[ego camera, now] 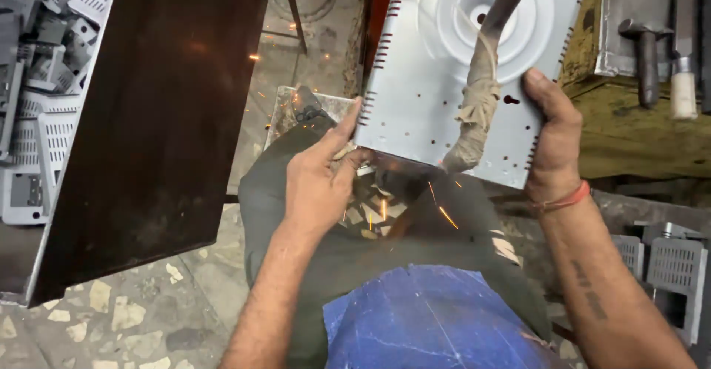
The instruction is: Spot welding metal casing components together for electronic devices at a manufacturing station.
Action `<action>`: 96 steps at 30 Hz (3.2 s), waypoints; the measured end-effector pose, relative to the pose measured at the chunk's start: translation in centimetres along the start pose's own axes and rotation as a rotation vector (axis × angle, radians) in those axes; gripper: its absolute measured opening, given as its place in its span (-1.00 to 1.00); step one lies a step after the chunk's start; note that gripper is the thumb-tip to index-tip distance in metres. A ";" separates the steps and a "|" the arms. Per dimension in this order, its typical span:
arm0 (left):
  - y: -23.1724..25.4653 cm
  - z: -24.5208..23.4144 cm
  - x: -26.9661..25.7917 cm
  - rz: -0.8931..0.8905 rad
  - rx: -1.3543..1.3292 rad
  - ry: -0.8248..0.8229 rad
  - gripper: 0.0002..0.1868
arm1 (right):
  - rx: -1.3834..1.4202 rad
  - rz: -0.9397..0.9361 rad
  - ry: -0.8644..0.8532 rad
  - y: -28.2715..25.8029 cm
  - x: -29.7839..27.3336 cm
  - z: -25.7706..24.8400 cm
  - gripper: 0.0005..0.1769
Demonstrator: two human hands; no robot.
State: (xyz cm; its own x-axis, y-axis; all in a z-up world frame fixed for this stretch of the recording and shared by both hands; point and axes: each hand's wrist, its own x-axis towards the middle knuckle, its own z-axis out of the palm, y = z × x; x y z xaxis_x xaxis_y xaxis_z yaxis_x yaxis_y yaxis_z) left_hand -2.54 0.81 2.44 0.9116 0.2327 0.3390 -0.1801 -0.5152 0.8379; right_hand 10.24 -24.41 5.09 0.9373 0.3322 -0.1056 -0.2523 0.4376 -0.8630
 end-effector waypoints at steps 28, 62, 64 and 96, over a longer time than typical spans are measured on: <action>2.7 3.4 0.1 0.053 -0.208 0.022 -0.43 | -0.048 0.316 0.296 9.5 -3.0 -7.4 -0.37; 0.4 5.5 1.2 -0.027 -0.834 -0.445 0.00 | -1.830 -0.591 -0.468 -5.6 -3.4 0.5 -0.26; 0.4 5.5 1.2 0.007 -0.751 -0.428 -0.01 | -1.820 -0.624 -0.480 -5.7 -3.4 0.5 -0.29; 0.6 4.2 -3.6 -0.138 -0.706 -0.274 -0.28 | -1.874 -0.503 -0.523 -6.1 -7.6 1.6 -0.23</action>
State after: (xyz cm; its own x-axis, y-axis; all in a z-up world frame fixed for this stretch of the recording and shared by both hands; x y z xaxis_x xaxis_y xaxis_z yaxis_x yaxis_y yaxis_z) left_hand -4.38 -3.83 -0.10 0.9854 -0.0034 0.1704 -0.1673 0.1736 0.9705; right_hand 4.25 -28.28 11.97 0.5964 0.7974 0.0918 0.8000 -0.5813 -0.1485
